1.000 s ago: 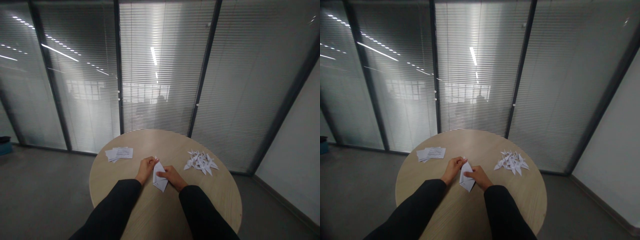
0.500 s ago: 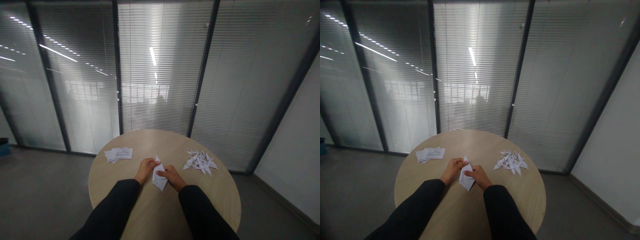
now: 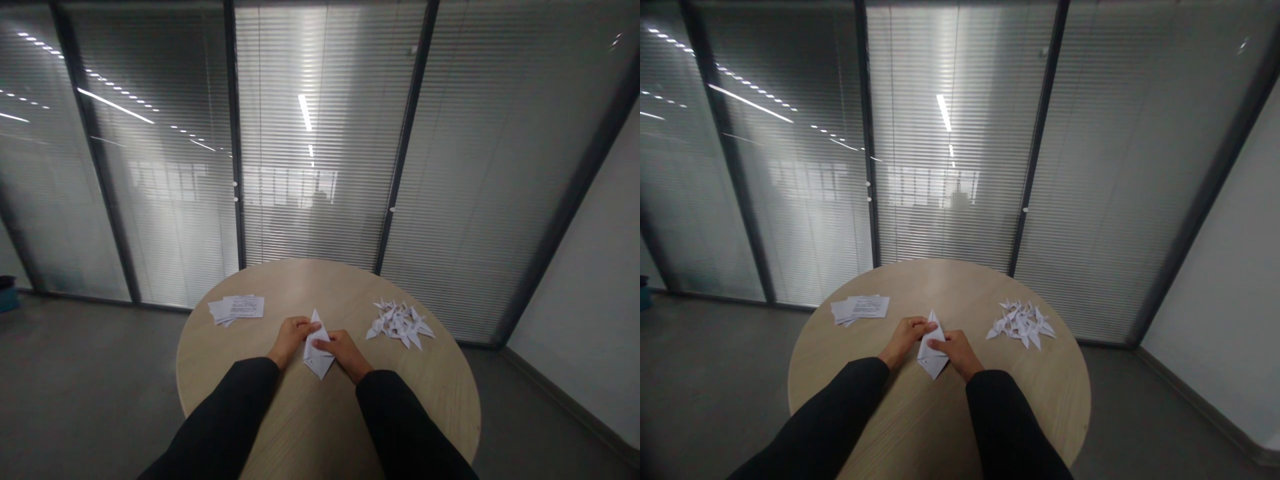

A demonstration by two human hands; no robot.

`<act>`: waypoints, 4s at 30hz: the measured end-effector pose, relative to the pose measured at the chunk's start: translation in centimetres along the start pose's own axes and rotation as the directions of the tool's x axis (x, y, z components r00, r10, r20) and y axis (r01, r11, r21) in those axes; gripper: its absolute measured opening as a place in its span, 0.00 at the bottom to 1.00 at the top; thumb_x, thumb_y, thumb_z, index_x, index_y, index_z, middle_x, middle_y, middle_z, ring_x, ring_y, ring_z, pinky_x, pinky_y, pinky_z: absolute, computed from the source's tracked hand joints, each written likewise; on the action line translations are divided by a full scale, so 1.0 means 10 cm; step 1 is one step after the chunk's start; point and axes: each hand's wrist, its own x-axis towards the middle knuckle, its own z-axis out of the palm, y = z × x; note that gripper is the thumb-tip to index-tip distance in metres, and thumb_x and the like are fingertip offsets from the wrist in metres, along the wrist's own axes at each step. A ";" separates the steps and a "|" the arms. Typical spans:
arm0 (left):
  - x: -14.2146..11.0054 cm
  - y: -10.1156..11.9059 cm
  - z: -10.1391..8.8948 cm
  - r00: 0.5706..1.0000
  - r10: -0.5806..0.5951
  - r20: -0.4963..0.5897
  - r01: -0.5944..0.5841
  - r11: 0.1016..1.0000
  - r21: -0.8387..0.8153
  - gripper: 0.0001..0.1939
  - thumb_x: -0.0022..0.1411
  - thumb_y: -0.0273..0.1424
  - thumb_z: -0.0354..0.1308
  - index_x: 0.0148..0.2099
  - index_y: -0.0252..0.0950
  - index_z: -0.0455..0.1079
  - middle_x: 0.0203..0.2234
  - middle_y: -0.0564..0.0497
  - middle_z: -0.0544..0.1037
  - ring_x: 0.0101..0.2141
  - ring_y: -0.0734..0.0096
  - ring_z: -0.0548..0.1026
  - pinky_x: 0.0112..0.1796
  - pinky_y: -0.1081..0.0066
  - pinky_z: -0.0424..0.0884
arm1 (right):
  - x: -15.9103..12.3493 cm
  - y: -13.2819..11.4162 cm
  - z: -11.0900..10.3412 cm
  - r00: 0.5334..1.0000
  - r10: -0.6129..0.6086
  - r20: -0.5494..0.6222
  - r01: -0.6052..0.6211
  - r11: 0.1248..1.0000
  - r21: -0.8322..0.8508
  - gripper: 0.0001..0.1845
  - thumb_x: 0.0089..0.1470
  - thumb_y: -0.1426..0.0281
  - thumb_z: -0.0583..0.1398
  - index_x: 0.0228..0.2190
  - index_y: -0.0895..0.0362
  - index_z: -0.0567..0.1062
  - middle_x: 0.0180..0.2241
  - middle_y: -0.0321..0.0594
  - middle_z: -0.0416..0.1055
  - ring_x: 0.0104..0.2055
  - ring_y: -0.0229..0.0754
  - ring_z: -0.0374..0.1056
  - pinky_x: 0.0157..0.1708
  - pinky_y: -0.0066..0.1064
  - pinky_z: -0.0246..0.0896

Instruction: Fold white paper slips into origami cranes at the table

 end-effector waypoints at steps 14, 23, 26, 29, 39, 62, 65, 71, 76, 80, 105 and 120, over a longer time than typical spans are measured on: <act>-0.01 -0.03 -0.01 0.999 0.031 -0.023 -0.031 0.999 -0.034 0.24 0.41 0.49 0.64 0.24 0.30 0.72 0.17 0.50 0.72 0.19 0.75 0.66 0.21 0.75 0.59 | -0.01 -0.02 -0.01 0.998 -0.016 0.058 0.018 0.999 -0.027 0.26 0.34 0.51 0.65 0.23 0.65 0.78 0.20 0.38 0.71 0.25 0.40 0.65 0.27 0.28 0.55; 0.03 -0.08 -0.01 1.000 -0.001 -0.015 -0.001 0.997 -0.072 0.23 0.39 0.48 0.65 0.24 0.30 0.72 0.17 0.50 0.73 0.18 0.75 0.67 0.22 0.74 0.59 | -0.01 -0.02 -0.03 0.999 -0.015 0.051 0.018 0.998 -0.064 0.26 0.34 0.50 0.65 0.19 0.64 0.75 0.17 0.36 0.68 0.24 0.39 0.63 0.26 0.28 0.55; 0.02 -0.07 -0.01 0.999 -0.041 -0.033 0.038 0.996 -0.087 0.23 0.37 0.47 0.66 0.25 0.30 0.71 0.17 0.50 0.73 0.18 0.74 0.67 0.22 0.74 0.59 | 0.00 -0.03 -0.05 0.999 -0.024 -0.020 0.024 1.000 -0.011 0.27 0.39 0.48 0.62 0.19 0.63 0.74 0.18 0.37 0.67 0.23 0.38 0.63 0.25 0.29 0.56; 0.01 -0.07 -0.01 0.998 -0.069 0.013 0.069 0.997 -0.045 0.22 0.38 0.46 0.66 0.25 0.29 0.72 0.17 0.50 0.73 0.18 0.75 0.66 0.22 0.74 0.58 | 0.03 -0.05 -0.07 0.986 -0.064 -0.155 0.075 0.995 0.067 0.25 0.38 0.50 0.62 0.23 0.61 0.74 0.22 0.39 0.70 0.26 0.41 0.66 0.26 0.30 0.60; -0.02 -0.08 0.03 0.976 -0.062 0.208 0.035 0.991 0.129 0.24 0.37 0.47 0.66 0.25 0.28 0.75 0.14 0.56 0.65 0.18 0.80 0.57 0.22 0.75 0.51 | 0.04 -0.03 -0.08 0.958 -0.227 -0.178 0.221 0.974 -0.054 0.19 0.37 0.55 0.65 0.20 0.60 0.77 0.22 0.40 0.73 0.28 0.42 0.67 0.32 0.31 0.60; -0.07 -0.03 0.01 0.938 -0.183 0.293 0.142 0.977 0.156 0.26 0.39 0.52 0.63 0.21 0.29 0.70 0.15 0.53 0.67 0.19 0.77 0.61 0.23 0.74 0.54 | 0.12 0.09 -0.16 0.886 -0.260 -0.384 0.244 0.966 -0.090 0.22 0.44 0.53 0.60 0.22 0.61 0.79 0.21 0.42 0.74 0.25 0.41 0.66 0.25 0.29 0.59; -0.08 0.00 0.01 0.943 -0.180 0.281 0.146 0.979 0.140 0.26 0.38 0.52 0.63 0.20 0.29 0.70 0.15 0.53 0.67 0.19 0.77 0.61 0.23 0.73 0.54 | 0.12 0.10 -0.15 0.876 -0.282 -0.391 0.254 0.959 -0.124 0.21 0.45 0.53 0.60 0.22 0.60 0.79 0.22 0.42 0.74 0.26 0.41 0.67 0.26 0.29 0.59; -0.10 0.02 0.01 0.930 -0.174 0.323 0.153 0.984 0.090 0.27 0.39 0.52 0.63 0.22 0.29 0.72 0.16 0.51 0.70 0.19 0.76 0.63 0.25 0.73 0.55 | 0.11 0.08 -0.18 0.866 -0.248 -0.434 0.262 0.965 -0.028 0.21 0.43 0.53 0.61 0.23 0.60 0.78 0.24 0.43 0.75 0.27 0.42 0.67 0.27 0.29 0.60; -0.10 0.01 0.00 0.919 -0.191 0.345 0.175 0.982 0.077 0.27 0.39 0.52 0.63 0.24 0.28 0.74 0.19 0.49 0.74 0.21 0.74 0.66 0.26 0.73 0.57 | 0.10 0.06 -0.19 0.855 -0.194 -0.480 0.252 0.966 0.057 0.23 0.40 0.52 0.63 0.24 0.61 0.78 0.25 0.44 0.76 0.27 0.43 0.68 0.26 0.30 0.61; -0.09 0.00 0.00 0.923 -0.182 0.340 0.164 0.983 0.079 0.27 0.39 0.51 0.63 0.24 0.28 0.73 0.18 0.50 0.73 0.20 0.76 0.65 0.25 0.73 0.56 | 0.10 0.05 -0.18 0.850 -0.202 -0.487 0.260 0.964 0.052 0.22 0.40 0.52 0.63 0.24 0.61 0.79 0.25 0.43 0.76 0.28 0.43 0.68 0.27 0.30 0.60; -0.05 -0.10 -0.02 0.901 -0.222 0.374 0.263 0.963 -0.060 0.27 0.37 0.49 0.67 0.30 0.27 0.74 0.25 0.44 0.78 0.25 0.69 0.75 0.34 0.67 0.70 | 0.17 0.16 -0.28 0.788 -0.179 -0.589 0.301 0.947 0.115 0.23 0.40 0.51 0.63 0.24 0.61 0.77 0.22 0.38 0.72 0.24 0.38 0.64 0.24 0.28 0.57; -0.02 -0.09 0.00 0.894 0.032 0.447 0.012 0.995 -0.096 0.37 0.42 0.22 0.64 0.57 0.34 0.62 0.42 0.44 0.74 0.37 0.70 0.72 0.37 0.73 0.66 | 0.13 0.11 -0.25 0.821 -0.083 -0.565 0.275 0.924 0.264 0.21 0.38 0.53 0.64 0.24 0.60 0.77 0.24 0.41 0.74 0.27 0.43 0.69 0.25 0.31 0.63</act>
